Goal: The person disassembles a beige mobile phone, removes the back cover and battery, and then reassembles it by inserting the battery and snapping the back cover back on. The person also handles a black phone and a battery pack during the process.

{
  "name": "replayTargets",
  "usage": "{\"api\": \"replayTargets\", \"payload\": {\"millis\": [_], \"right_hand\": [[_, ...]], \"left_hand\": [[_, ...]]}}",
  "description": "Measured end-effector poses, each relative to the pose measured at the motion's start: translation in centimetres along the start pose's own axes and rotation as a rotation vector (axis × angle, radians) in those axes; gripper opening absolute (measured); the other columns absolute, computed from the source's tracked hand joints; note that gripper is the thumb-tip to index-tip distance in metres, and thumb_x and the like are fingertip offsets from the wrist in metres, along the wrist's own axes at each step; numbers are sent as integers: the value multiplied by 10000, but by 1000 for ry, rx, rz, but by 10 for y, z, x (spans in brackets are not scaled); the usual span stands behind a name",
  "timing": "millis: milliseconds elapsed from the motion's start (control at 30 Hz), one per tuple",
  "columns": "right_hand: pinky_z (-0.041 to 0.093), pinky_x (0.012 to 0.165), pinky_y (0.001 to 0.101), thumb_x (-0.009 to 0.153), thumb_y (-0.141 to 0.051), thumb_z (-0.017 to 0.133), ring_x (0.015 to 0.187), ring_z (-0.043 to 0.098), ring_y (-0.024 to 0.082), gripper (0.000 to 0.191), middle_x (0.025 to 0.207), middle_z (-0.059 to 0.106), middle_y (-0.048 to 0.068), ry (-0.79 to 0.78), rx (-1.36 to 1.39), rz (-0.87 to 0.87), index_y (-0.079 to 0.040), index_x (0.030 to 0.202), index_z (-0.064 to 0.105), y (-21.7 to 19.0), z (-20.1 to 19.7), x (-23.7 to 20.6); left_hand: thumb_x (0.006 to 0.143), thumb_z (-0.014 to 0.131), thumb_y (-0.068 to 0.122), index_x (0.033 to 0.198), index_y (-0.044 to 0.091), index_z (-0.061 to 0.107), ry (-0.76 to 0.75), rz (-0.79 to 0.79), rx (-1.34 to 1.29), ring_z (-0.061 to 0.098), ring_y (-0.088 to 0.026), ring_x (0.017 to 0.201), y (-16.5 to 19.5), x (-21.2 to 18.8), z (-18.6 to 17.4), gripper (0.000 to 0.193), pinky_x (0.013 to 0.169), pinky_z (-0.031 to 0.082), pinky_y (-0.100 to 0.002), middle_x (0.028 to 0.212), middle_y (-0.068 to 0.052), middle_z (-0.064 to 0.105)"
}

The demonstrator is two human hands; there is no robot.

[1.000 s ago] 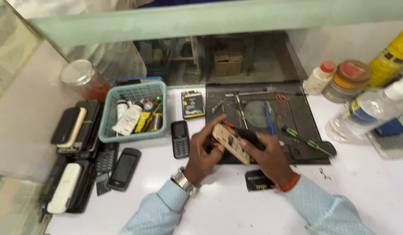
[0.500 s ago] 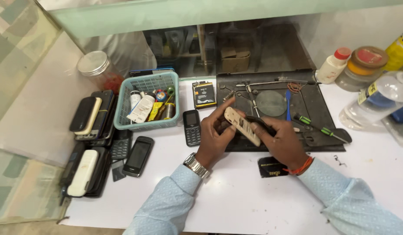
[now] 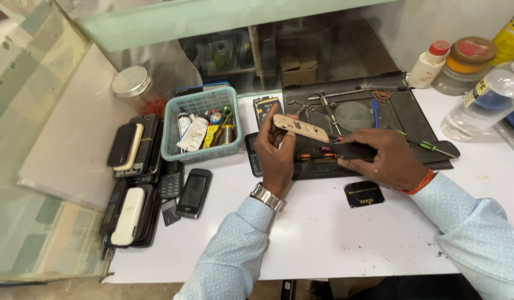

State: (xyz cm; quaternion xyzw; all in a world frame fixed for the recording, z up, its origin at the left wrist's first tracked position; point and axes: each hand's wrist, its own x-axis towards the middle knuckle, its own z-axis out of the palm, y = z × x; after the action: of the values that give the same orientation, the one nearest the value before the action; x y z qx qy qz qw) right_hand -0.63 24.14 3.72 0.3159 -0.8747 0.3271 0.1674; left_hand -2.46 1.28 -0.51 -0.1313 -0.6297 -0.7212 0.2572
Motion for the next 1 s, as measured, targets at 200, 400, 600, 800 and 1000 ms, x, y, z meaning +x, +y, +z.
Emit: {"api": "replayTargets", "payload": {"millis": [200, 400, 600, 800, 1000], "right_hand": [[573, 675, 351, 580, -337, 928, 784, 728, 261, 490, 886, 750, 68, -128, -35, -91, -101, 975, 762, -24, 0, 1], [558, 673, 377, 521, -507, 960, 776, 712, 278, 630, 862, 745, 71, -150, -106, -224, -61, 918, 758, -26, -3, 0], [589, 663, 344, 581, -509, 941, 728, 736, 200, 521, 786, 733, 32, -100, 10, -26, -90, 825, 749, -6, -1, -8], [544, 942, 399, 686, -454, 903, 1109, 655, 297, 736, 1203, 665, 139, 207, -24, -211, -52, 1235, 621, -9, -1, -10], [501, 1015, 446, 691, -337, 915, 1283, 578, 355, 1031, 1465, 502, 215, 35, 91, -96, -53, 1518, 368, -25, 12, -5]], "left_hand": [[913, 540, -41, 1518, -100, 413, -10, 72, -24, 694, -227, 1139, -1, 2, -3, 621, 1029, 580, -356, 1225, -193, 687], [900, 554, -37, 1523, -98, 406, -97, 74, 41, 716, -227, 1101, 0, -3, 2, 643, 995, 605, -357, 1221, -192, 704], [879, 559, -48, 1536, -93, 389, -219, 90, 41, 723, -241, 1119, 4, -12, 9, 680, 1014, 606, -359, 1234, -198, 698], [858, 571, -68, 1538, -81, 396, -285, 98, 55, 728, -244, 1109, 10, -14, 12, 703, 1003, 616, -347, 1238, -199, 695], [861, 586, -36, 1543, -67, 420, -438, 100, 40, 742, -244, 1127, 18, -21, 16, 702, 1050, 609, -356, 1248, -195, 720]]}}
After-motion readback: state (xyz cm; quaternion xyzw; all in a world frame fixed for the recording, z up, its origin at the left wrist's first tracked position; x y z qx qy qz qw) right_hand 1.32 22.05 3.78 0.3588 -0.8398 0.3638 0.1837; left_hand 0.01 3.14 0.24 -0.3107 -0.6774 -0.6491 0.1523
